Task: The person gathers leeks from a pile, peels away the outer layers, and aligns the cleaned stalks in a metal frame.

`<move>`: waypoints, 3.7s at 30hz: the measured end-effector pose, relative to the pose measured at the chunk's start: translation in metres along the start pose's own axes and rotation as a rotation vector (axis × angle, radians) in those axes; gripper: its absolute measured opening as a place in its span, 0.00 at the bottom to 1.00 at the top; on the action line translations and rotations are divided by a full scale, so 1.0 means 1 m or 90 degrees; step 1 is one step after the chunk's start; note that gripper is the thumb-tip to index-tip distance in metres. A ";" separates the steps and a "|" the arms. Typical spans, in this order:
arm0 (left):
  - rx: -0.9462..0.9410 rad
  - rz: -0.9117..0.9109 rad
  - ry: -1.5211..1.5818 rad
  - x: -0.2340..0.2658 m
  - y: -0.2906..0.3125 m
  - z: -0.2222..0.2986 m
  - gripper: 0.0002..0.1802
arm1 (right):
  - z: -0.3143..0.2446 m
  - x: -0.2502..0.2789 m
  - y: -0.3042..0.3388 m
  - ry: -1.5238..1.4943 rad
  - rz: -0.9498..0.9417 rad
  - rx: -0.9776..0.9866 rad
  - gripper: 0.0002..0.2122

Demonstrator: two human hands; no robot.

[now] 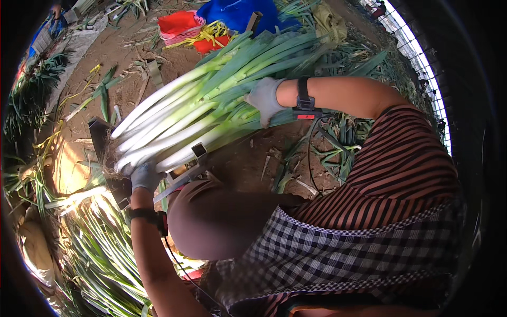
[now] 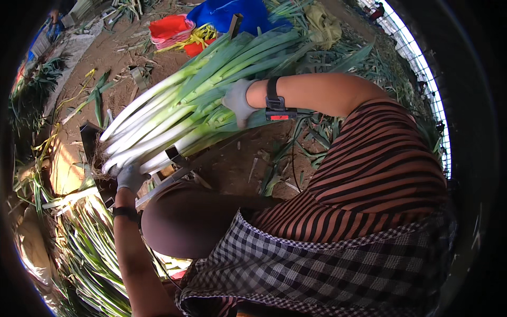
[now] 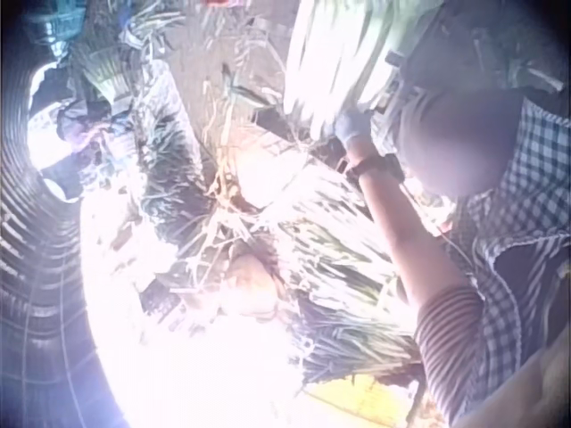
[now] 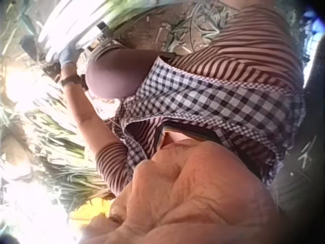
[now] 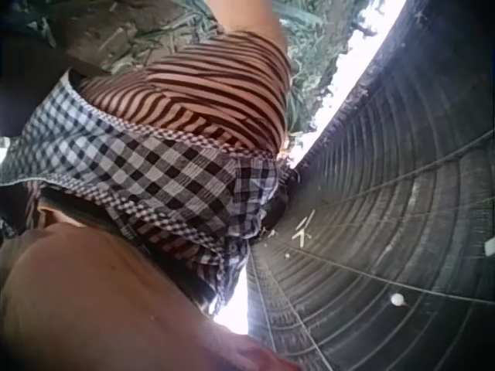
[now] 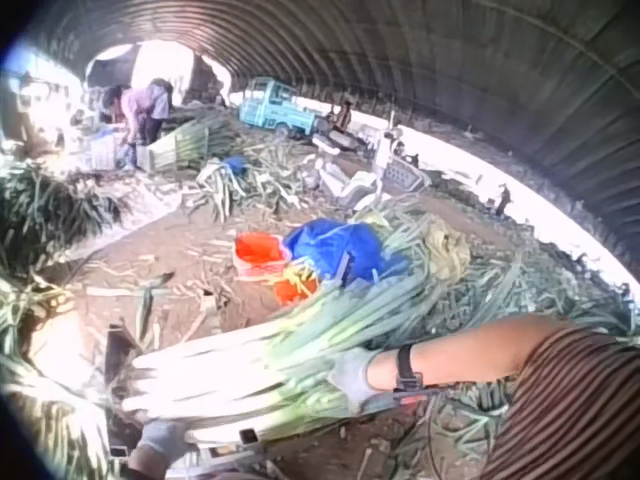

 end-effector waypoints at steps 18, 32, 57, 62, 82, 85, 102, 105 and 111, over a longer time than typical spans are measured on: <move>-0.080 0.264 -0.019 -0.029 0.012 -0.009 0.19 | 0.009 -0.076 -0.022 0.253 -0.016 -0.202 0.21; -0.014 0.163 0.206 0.044 0.174 -0.025 0.24 | -0.069 0.063 0.059 -0.022 0.322 -0.085 0.22; 0.951 0.735 0.707 -0.378 0.736 -0.083 0.20 | -0.575 0.303 0.172 0.507 0.281 0.664 0.18; 0.942 0.686 0.318 -0.337 0.708 -0.140 0.32 | -0.739 0.237 0.110 0.589 0.224 0.821 0.16; 1.035 0.657 0.256 -0.337 0.646 -0.123 0.25 | -0.973 0.075 0.057 0.614 0.183 0.855 0.24; 1.017 0.742 0.306 -0.333 0.653 -0.118 0.26 | -0.964 0.088 0.062 0.560 0.258 0.856 0.22; -0.011 2.024 1.480 -0.371 0.696 -0.127 0.21 | -0.969 0.162 0.103 0.382 0.277 0.960 0.18; -0.010 1.904 1.434 -0.342 0.698 -0.119 0.17 | -1.034 0.158 0.053 0.435 0.564 0.912 0.11; -0.064 1.821 1.228 -0.290 0.736 -0.100 0.17 | -1.047 0.163 0.042 0.576 0.705 0.898 0.08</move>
Point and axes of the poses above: each hand's wrist, its own y-axis away from the middle knuckle, its own x-axis out of the back of the hand, z = x × y, the point moved 8 cm from there along -y, towards the middle knuckle, and after that the axes turned 7 degrees about y, right-handed, at the moved point
